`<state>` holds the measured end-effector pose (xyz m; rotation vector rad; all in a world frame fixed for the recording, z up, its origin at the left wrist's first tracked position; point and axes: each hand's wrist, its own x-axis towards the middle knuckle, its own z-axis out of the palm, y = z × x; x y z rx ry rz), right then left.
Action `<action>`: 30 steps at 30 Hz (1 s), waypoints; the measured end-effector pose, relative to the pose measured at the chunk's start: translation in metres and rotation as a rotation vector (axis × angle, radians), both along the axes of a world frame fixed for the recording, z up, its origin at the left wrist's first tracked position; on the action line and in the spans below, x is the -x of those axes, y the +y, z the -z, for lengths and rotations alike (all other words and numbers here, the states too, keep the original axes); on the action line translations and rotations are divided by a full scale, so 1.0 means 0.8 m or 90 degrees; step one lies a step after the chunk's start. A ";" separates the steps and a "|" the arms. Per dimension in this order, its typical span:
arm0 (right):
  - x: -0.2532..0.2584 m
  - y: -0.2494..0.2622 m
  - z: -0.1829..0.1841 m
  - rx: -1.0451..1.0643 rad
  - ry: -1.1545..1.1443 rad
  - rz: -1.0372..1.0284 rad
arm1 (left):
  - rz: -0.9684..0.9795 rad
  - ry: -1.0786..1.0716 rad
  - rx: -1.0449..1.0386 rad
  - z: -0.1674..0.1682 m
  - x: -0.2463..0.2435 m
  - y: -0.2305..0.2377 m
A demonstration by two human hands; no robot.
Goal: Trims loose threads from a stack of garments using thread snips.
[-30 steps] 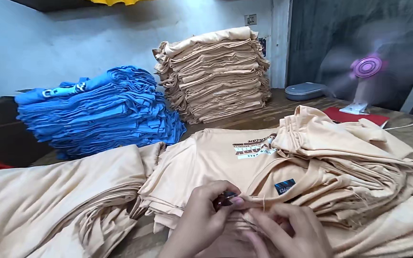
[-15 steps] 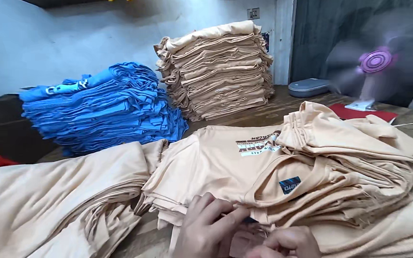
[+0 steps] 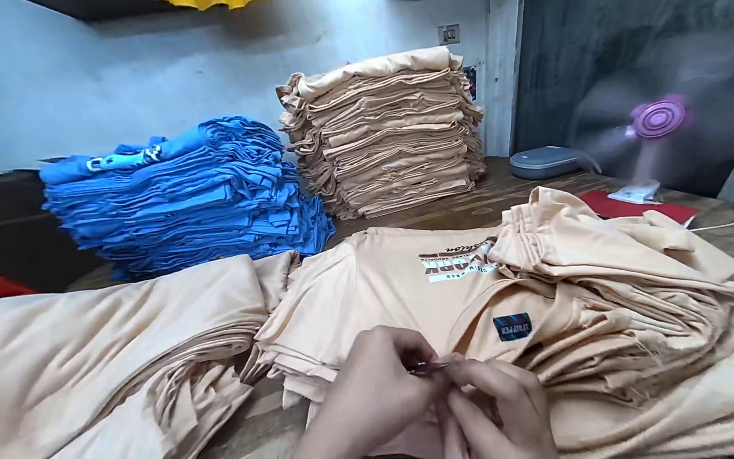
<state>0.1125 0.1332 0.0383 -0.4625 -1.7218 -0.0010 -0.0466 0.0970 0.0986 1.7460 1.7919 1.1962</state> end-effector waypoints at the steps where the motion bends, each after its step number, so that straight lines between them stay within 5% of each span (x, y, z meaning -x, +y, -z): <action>1: 0.000 -0.002 0.006 0.024 0.048 -0.035 | 0.034 -0.047 0.011 0.002 0.001 0.002; 5: -0.014 -0.003 0.013 0.206 0.175 -0.088 | 0.065 -0.283 -0.090 0.021 -0.003 -0.003; 11: -0.020 -0.008 -0.006 0.301 0.037 -0.039 | 0.109 -0.297 -0.107 0.037 -0.002 -0.007; 14: -0.023 -0.007 0.002 0.206 0.074 -0.030 | 0.060 -0.178 -0.129 0.036 -0.003 -0.017; 21: -0.030 -0.014 0.010 0.211 0.170 -0.109 | -0.088 0.355 -0.341 0.012 -0.016 -0.045; 30: -0.029 -0.006 0.013 0.200 0.161 -0.130 | -0.090 0.399 -0.342 0.008 -0.013 -0.038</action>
